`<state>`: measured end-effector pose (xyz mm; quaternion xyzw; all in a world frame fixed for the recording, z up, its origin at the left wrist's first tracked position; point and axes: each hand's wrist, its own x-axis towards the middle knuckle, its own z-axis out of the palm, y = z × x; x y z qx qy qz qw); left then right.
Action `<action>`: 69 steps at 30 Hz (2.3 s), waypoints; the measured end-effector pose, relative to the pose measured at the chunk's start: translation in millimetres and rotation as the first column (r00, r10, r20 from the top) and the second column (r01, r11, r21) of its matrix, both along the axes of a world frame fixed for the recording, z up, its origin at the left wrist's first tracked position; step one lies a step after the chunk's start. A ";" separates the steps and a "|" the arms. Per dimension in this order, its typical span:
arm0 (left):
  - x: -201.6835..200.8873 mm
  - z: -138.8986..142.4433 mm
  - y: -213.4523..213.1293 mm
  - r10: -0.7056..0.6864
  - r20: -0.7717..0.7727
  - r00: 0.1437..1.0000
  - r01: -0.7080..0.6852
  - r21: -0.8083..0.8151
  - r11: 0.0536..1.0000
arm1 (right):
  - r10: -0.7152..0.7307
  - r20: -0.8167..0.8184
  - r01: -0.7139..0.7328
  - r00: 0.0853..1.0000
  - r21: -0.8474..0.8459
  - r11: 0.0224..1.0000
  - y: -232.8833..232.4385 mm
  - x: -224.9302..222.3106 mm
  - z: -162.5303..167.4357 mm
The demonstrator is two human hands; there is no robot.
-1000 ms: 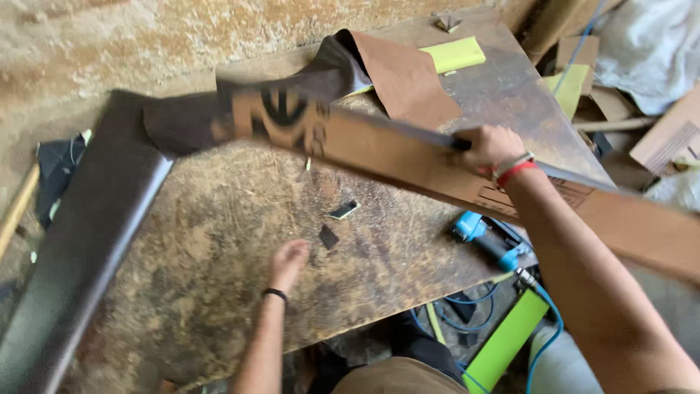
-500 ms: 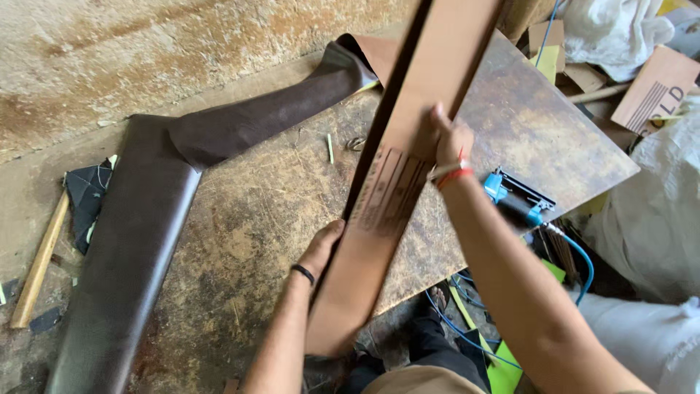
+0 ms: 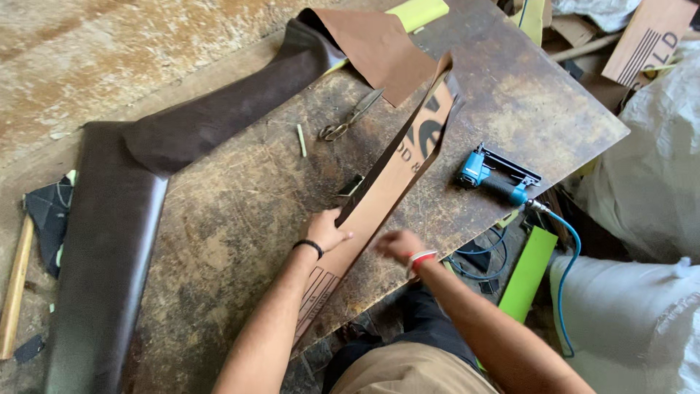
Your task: The person staples dark fabric onto a wooden frame using a pneumatic staple gun. They trim excess fabric with shears, fold edges, and re-staple to secure the material along the frame's edges.
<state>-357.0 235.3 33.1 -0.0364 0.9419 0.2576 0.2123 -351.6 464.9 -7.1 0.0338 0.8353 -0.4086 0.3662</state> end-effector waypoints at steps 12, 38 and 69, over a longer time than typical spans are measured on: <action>7.6 -23.3 50.4 0.318 -0.012 0.948 -0.317 0.048 0.947 | -0.299 -0.514 0.201 0.804 -0.238 0.950 164.0 -261.7 6.1; -250.0 -143.4 173.0 -0.292 0.096 0.952 -0.063 0.991 0.119 | -0.596 0.030 0.532 0.803 -0.489 0.691 105.7 -183.0 -43.3; -266.5 -157.8 159.9 -0.173 0.101 0.980 -0.123 0.985 -0.118 | -0.704 0.370 0.794 0.606 -0.335 0.507 66.3 -199.0 -52.5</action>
